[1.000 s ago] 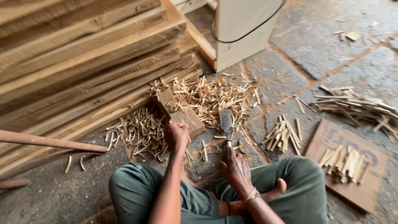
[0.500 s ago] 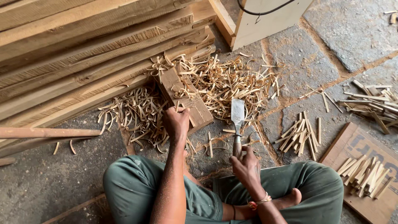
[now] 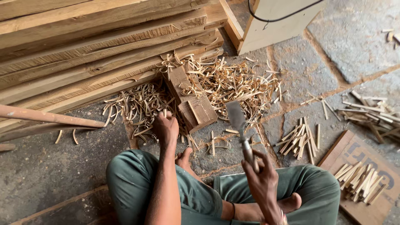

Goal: The person sits on the floor and uses a chisel to carve small wooden sticks, producing wood shavings. They periodically inspect the carved pieces and place them on a cardboard sheet nearby.

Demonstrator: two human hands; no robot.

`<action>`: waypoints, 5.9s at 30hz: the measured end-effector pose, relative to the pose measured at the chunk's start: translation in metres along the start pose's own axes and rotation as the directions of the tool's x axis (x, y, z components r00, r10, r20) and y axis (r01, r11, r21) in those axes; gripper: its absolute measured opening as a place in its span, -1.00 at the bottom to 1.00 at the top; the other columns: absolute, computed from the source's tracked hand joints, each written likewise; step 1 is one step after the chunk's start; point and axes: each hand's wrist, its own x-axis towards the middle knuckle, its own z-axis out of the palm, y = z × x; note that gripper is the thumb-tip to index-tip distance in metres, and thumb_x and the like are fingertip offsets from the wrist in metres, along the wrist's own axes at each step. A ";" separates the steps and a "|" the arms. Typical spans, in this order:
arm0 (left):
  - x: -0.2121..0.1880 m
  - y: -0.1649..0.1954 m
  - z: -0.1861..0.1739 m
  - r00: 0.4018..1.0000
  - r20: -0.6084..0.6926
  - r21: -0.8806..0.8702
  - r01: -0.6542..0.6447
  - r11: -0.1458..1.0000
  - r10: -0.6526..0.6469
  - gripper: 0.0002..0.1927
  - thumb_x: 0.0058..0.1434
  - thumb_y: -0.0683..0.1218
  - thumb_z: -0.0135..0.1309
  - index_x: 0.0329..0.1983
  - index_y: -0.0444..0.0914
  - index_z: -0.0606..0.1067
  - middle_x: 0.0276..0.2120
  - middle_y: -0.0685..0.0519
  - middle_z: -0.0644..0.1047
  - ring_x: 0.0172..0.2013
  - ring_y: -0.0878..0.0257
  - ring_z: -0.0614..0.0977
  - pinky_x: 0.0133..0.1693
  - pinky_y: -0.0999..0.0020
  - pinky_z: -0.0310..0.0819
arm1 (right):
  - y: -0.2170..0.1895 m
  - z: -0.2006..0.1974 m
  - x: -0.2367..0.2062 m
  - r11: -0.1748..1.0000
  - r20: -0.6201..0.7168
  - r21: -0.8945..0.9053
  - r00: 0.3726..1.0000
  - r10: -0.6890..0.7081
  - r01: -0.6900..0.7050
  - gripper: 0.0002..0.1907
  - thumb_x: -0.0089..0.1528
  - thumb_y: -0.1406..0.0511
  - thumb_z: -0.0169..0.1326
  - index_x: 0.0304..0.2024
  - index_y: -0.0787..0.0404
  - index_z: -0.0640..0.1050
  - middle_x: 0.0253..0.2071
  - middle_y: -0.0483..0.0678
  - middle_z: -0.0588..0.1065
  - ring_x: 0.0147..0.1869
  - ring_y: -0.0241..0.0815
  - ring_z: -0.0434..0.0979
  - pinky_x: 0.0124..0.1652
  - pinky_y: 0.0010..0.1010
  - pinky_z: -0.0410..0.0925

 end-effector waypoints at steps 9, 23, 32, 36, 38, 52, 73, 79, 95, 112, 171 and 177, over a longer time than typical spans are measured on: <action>-0.127 -0.016 0.035 0.540 0.455 0.040 -0.807 0.590 0.708 -0.89 0.17 -0.35 0.03 -0.40 -0.31 0.50 -0.40 -0.11 0.56 -0.44 0.14 0.60 -0.43 0.28 0.59 | -0.018 -0.011 -0.034 0.970 0.059 0.238 0.997 -0.058 0.042 -0.48 0.16 0.32 0.27 0.18 0.19 0.53 -0.56 -0.04 0.52 -0.58 -0.43 0.26 -0.57 -0.49 0.03; -0.156 0.058 0.008 0.280 -0.040 -0.371 -0.896 0.246 0.959 -0.48 0.56 0.20 -0.21 -0.11 -0.29 0.56 -0.17 -0.15 0.63 -0.11 0.02 0.68 0.05 0.02 0.59 | -0.020 -0.010 -0.042 0.932 0.078 0.349 0.988 -0.135 0.100 -0.55 0.16 0.41 0.25 0.11 0.38 0.53 -0.23 0.06 0.69 -0.15 -0.36 0.64 -0.19 -0.55 0.44; -0.126 0.052 0.025 0.149 0.273 -0.473 -0.840 0.267 0.950 -0.17 0.42 0.47 -0.28 -0.83 -0.12 0.25 -0.82 0.14 0.17 -0.72 0.24 0.25 -0.37 0.15 0.39 | -0.028 -0.014 -0.050 0.988 0.144 0.140 0.986 -0.083 0.063 -0.57 0.14 0.41 0.28 0.08 0.34 0.60 -0.22 0.10 0.75 -0.15 -0.33 0.69 -0.21 -0.53 0.47; -0.124 0.049 0.028 0.160 0.330 -0.470 -0.827 0.309 0.930 -0.17 0.42 0.46 -0.27 -0.81 -0.14 0.33 -0.82 0.09 0.25 -0.73 0.20 0.32 -0.29 0.09 0.45 | -0.032 -0.013 -0.051 0.998 0.152 0.062 0.988 -0.019 0.010 -0.60 0.26 0.39 0.24 0.17 0.32 0.64 -0.36 0.14 0.70 -0.31 -0.33 0.54 -0.33 -0.50 0.34; -0.122 0.051 0.027 0.187 0.374 -0.478 -0.801 0.362 0.908 -0.18 0.41 0.48 -0.27 -0.77 -0.15 0.39 -0.80 0.08 0.29 -0.71 0.19 0.37 -0.27 0.06 0.46 | -0.035 -0.013 -0.051 1.000 0.150 -0.006 0.989 0.015 -0.015 -0.63 0.27 0.37 0.21 0.15 0.29 0.65 -0.40 0.08 0.69 -0.40 -0.37 0.50 -0.38 -0.51 0.31; -0.108 0.054 0.048 0.170 0.580 -0.342 -0.837 0.427 0.797 0.08 0.15 0.69 -0.51 0.21 -0.18 0.54 0.26 -0.07 0.51 0.37 0.03 0.42 0.48 -0.14 -0.02 | -0.061 0.005 -0.050 0.979 0.076 -0.159 0.991 -0.114 0.125 -0.83 0.21 0.33 0.21 -0.16 0.24 0.66 -0.72 -0.10 0.44 -0.66 -0.44 0.11 -0.62 -0.48 0.01; -0.047 0.020 0.114 0.195 0.426 -0.125 -0.955 0.271 0.884 0.11 0.18 0.65 -0.81 0.36 -0.07 0.40 0.43 0.02 0.31 0.52 -0.01 0.24 0.50 -0.13 0.00 | -0.077 0.050 -0.005 0.878 0.089 0.039 0.873 -0.479 0.478 -0.81 0.36 0.26 0.07 -0.10 0.21 0.63 -0.53 0.01 0.48 -0.66 -0.42 0.19 -0.63 -0.44 0.11; -0.001 0.056 0.090 0.259 0.372 -0.165 -0.927 0.338 0.891 0.11 0.16 0.60 -0.71 0.38 -0.17 0.41 0.43 -0.07 0.28 0.27 -0.06 0.39 0.26 -0.13 0.14 | -0.076 0.071 0.010 0.961 0.076 -0.013 0.958 -0.275 0.277 -0.80 0.31 0.21 0.12 -0.10 0.11 0.68 -0.73 -0.14 0.47 -0.73 -0.47 0.25 -0.68 -0.39 0.08; -0.034 0.047 0.022 0.948 0.139 0.237 -0.313 0.920 0.287 -0.67 0.30 0.07 0.22 -0.40 -0.27 0.57 -0.53 -0.03 0.62 -0.54 0.19 0.56 -0.47 0.30 0.42 | -0.015 0.051 -0.010 0.938 -0.023 0.310 0.988 -0.155 0.154 -0.72 0.31 0.27 0.14 0.06 0.14 0.64 -0.65 -0.12 0.51 -0.61 -0.45 0.32 -0.62 -0.51 0.03; -0.077 0.077 0.002 0.283 -0.306 -0.184 -0.954 0.235 0.909 -0.82 0.48 -0.06 0.04 -0.04 -0.28 0.47 -0.18 -0.04 0.61 -0.16 0.15 0.68 -0.07 0.30 0.66 | 0.002 0.064 0.005 0.973 -0.010 0.153 0.985 -0.171 0.171 -0.82 0.31 0.24 0.11 -0.11 0.14 0.64 -0.74 -0.07 0.52 -0.75 -0.44 0.20 -0.66 -0.34 -0.07; -0.113 0.057 0.019 0.355 0.413 -0.364 -0.780 0.509 0.839 -0.39 0.35 0.37 -0.05 -0.34 -0.23 0.65 -0.30 -0.06 0.69 -0.24 0.07 0.72 0.03 0.08 0.56 | -0.063 -0.002 -0.054 0.999 0.108 -0.015 0.994 -0.028 0.030 -0.76 0.23 0.30 0.19 -0.06 0.18 0.69 -0.74 -0.11 0.39 -0.65 -0.46 0.22 -0.60 -0.49 0.09; -0.099 0.045 0.048 0.236 0.443 -0.295 -0.873 0.389 0.865 -0.17 0.29 0.52 -0.22 0.03 -0.26 0.61 0.14 -0.14 0.60 0.20 0.00 0.60 0.39 -0.08 0.20 | -0.066 0.010 -0.059 0.992 0.085 -0.099 0.993 -0.076 0.084 -0.81 0.24 0.26 0.16 -0.14 0.17 0.67 -0.77 -0.12 0.31 -0.67 -0.43 0.14 -0.64 -0.41 0.01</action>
